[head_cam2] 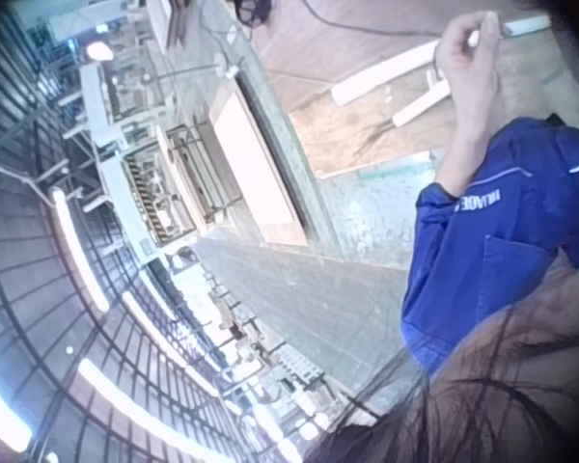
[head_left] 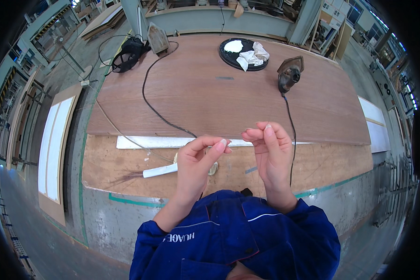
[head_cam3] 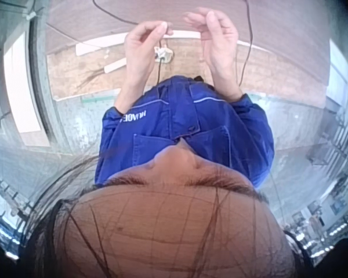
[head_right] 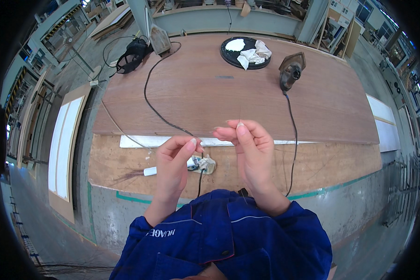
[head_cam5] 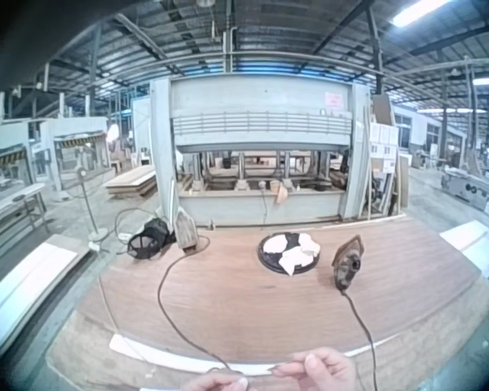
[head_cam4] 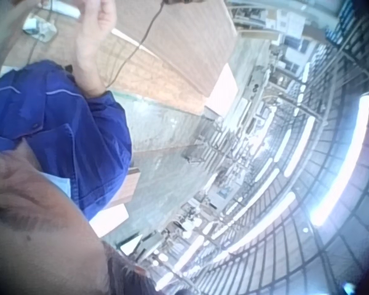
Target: The person uses an iron to heat and press a strip of veneer onto a large wooden board. They apply a white substance from a tray, position a thin strip, and then press it down with the heated iron.
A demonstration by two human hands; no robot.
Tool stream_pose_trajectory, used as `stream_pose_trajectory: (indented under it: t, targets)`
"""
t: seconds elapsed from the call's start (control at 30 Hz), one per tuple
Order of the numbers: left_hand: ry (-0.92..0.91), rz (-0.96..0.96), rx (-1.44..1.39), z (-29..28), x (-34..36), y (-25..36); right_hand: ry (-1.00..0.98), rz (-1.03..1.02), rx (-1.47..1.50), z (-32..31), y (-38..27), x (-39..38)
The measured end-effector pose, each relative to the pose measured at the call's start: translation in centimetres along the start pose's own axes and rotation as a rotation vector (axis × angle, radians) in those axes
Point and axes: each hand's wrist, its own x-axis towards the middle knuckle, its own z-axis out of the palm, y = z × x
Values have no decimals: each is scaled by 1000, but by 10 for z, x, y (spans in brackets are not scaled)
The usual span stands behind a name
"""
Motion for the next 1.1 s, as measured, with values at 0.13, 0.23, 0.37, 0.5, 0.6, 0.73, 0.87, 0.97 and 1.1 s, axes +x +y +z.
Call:
stream_pose_trajectory:
  t: [0.13,0.23,0.37,0.5,0.6,0.73,0.87,0.97,1.1]
  targets:
    - [-3,40,73,2,-3,5,2,-23,10,-8,-1,3]
    - [-20,110,127,2,-4,7,6,-39,21,-12,-3,5]
    - [-74,220,207,-3,0,4,26,-41,-7,-14,-6,7]
    - [-85,235,212,-3,1,4,31,-45,-8,-18,-6,9]
    - [-95,243,175,-4,0,1,30,-48,-13,-19,-6,10]
    - [-91,199,82,-3,-3,2,23,-54,-30,-18,-6,9]
    - [-157,247,160,-8,0,-2,35,-29,-156,-16,-7,9]
    - [-223,240,222,-8,5,-2,-26,36,-280,-12,-6,15]
    - [-266,-16,132,1,9,-1,-122,166,-282,-5,-2,25]
